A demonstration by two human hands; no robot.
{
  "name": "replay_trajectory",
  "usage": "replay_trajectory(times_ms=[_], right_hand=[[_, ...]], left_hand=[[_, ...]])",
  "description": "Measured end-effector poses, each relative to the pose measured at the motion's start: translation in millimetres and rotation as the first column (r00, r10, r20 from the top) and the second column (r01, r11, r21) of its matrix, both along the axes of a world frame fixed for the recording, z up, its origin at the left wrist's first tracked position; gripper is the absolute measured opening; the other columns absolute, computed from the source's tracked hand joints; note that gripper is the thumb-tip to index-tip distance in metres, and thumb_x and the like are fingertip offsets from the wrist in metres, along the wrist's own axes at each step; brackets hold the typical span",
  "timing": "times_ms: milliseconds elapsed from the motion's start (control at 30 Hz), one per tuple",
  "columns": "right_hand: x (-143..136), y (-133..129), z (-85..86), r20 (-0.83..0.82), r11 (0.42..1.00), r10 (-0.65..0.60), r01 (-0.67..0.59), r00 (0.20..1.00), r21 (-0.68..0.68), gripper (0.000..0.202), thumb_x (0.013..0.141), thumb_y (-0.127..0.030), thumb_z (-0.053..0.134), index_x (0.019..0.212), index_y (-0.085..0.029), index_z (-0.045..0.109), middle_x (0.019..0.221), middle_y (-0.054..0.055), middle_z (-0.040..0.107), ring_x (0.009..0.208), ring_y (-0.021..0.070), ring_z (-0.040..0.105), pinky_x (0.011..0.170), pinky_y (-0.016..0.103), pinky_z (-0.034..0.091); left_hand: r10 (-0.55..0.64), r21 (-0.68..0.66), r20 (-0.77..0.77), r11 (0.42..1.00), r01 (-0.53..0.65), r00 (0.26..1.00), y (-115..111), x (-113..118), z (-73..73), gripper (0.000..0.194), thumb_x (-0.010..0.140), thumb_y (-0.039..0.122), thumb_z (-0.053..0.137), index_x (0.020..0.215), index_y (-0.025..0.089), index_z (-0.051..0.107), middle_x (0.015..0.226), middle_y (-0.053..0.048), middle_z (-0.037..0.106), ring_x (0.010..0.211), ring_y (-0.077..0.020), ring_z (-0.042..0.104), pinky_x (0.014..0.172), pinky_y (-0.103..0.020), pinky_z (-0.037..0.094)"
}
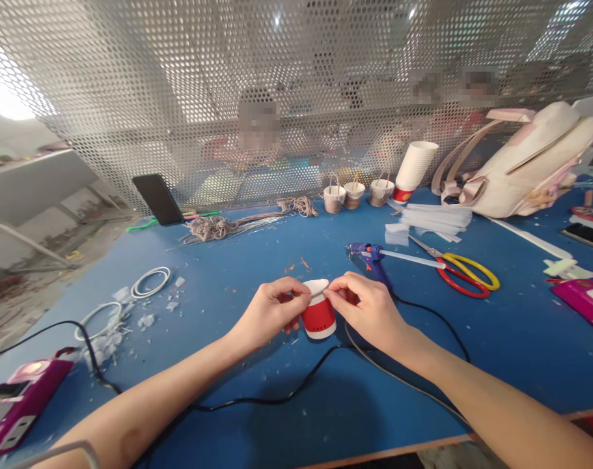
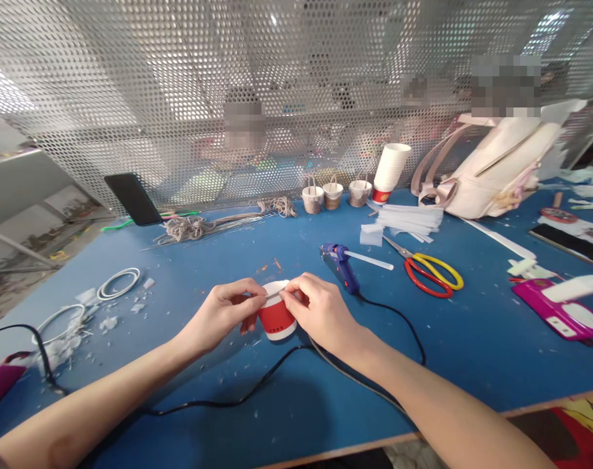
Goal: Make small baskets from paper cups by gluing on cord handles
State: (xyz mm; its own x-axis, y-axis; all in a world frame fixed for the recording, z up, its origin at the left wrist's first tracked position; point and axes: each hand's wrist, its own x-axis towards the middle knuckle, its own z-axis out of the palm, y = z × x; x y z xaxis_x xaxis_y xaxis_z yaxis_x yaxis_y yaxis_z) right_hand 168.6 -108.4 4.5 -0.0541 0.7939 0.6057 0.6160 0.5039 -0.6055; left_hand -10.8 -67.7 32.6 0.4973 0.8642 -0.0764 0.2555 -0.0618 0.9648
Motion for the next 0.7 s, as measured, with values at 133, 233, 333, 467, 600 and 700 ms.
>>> replay_trajectory(times_ms=[133, 233, 333, 467, 600, 700], right_hand=[[0.9, 0.0, -0.2, 0.006, 1.0, 0.001, -0.001, 1.0, 0.0, 0.013, 0.084, -0.015, 0.056, 0.072, -0.019, 0.059, 0.059, -0.003, 0.052, 0.05, 0.0094, 0.047, 0.049, 0.022, 0.041], [1.9, 0.4, -0.8, -0.002, 1.0, 0.004, -0.004, 1.0, -0.005, 0.012, 0.084, -0.015, 0.056, 0.073, -0.019, 0.059, 0.06, -0.003, 0.053, 0.05, 0.0096, 0.047, 0.049, 0.022, 0.041], [3.4, 1.5, -0.8, -0.013, 1.0, 0.005, -0.005, 1.0, -0.004, 0.012, 0.084, -0.015, 0.057, 0.073, -0.019, 0.059, 0.06, -0.003, 0.053, 0.051, 0.0099, 0.048, 0.049, 0.022, 0.041], [5.1, 2.6, -0.5, -0.008, 1.0, 0.007, -0.007, 1.0, 0.001, 0.012, 0.084, -0.015, 0.057, 0.073, -0.019, 0.059, 0.06, -0.002, 0.054, 0.052, 0.0101, 0.049, 0.049, 0.022, 0.041], [6.1, 3.2, -1.0, -0.013, 1.0, 0.004, -0.004, 1.0, -0.012, 0.01, 0.084, -0.016, 0.057, 0.076, -0.017, 0.061, 0.06, -0.002, 0.053, 0.051, 0.0103, 0.048, 0.049, 0.022, 0.041], [7.2, 4.0, -0.4, -0.026, 0.999, 0.017, -0.018, 1.0, -0.042, 0.01, 0.085, -0.019, 0.056, 0.085, -0.015, 0.065, 0.06, -0.002, 0.052, 0.051, 0.0107, 0.047, 0.05, 0.023, 0.043]], left_hand=[[-0.008, -0.013, -0.002, 1.0, 0.008, 1.0, 0.6, -0.8, -0.4, 0.02, 0.073, 0.033, 0.059, 0.069, 0.014, 0.061, 0.056, 0.003, 0.052, 0.042, -0.0074, 0.05, 0.037, -0.017, 0.039], [-0.012, -0.032, 0.004, 0.999, 0.012, 1.0, 1.6, -2.3, -1.6, 0.019, 0.074, 0.033, 0.06, 0.07, 0.014, 0.061, 0.052, 0.003, 0.052, 0.041, -0.0076, 0.05, 0.038, -0.017, 0.039], [-0.013, -0.057, 0.026, 0.998, 0.014, 1.0, 3.4, -3.7, -3.3, 0.02, 0.074, 0.033, 0.061, 0.07, 0.014, 0.061, 0.051, 0.003, 0.053, 0.04, -0.0073, 0.05, 0.037, -0.017, 0.039], [-0.023, -0.095, 0.046, 0.995, 0.028, 0.999, 6.3, -4.4, -5.9, 0.019, 0.073, 0.033, 0.061, 0.07, 0.014, 0.061, 0.046, 0.004, 0.052, 0.038, -0.0071, 0.048, 0.036, -0.016, 0.038], [-0.016, -0.155, 0.087, 0.988, 0.029, 0.996, 8.0, -4.1, -7.3, 0.019, 0.072, 0.032, 0.062, 0.069, 0.014, 0.06, 0.044, 0.005, 0.051, 0.036, -0.0068, 0.048, 0.035, -0.016, 0.036], [-0.001, -0.192, 0.121, 0.981, 0.025, 0.993, 9.1, -4.2, -7.7, 0.019, 0.07, 0.032, 0.063, 0.068, 0.013, 0.06, 0.047, 0.004, 0.052, 0.036, -0.0065, 0.048, 0.034, -0.016, 0.035]])
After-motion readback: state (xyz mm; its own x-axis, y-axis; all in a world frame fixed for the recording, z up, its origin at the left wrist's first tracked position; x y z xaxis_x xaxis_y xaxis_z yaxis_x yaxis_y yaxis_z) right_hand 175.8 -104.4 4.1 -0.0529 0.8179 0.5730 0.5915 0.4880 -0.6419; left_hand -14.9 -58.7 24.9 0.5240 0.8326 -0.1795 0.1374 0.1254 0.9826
